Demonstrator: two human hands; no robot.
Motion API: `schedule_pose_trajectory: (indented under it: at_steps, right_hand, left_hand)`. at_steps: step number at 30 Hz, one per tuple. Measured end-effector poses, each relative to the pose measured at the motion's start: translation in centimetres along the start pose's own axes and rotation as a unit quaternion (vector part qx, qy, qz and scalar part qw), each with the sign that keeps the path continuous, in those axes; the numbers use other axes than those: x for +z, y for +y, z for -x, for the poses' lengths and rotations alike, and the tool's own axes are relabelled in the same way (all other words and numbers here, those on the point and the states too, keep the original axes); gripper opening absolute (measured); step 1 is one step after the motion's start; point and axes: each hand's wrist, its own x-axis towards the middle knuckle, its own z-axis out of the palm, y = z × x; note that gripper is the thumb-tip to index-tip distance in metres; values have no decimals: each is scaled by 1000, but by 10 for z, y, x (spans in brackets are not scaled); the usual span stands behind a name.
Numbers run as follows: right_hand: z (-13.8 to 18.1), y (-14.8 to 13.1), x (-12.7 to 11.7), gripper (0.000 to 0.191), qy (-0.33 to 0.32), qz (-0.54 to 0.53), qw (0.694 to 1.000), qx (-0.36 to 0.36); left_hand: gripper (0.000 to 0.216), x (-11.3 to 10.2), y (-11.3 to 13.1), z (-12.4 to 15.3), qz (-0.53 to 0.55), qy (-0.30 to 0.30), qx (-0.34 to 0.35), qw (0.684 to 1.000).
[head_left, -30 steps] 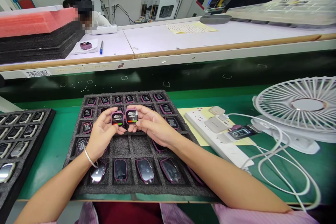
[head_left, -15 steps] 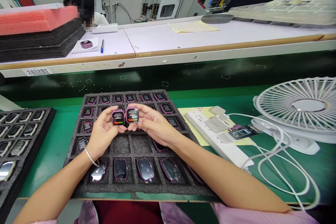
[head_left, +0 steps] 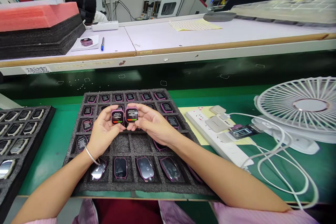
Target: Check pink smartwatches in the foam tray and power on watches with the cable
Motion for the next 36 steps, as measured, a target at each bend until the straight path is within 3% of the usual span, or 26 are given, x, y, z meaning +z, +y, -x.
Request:
schedule_pose_trajectory:
  at_steps: [36]
  right_hand:
    - [0, 1, -1, 40, 16, 21, 999, 19]
  left_hand:
    - [36, -1, 2, 1, -17, 3, -34, 999]
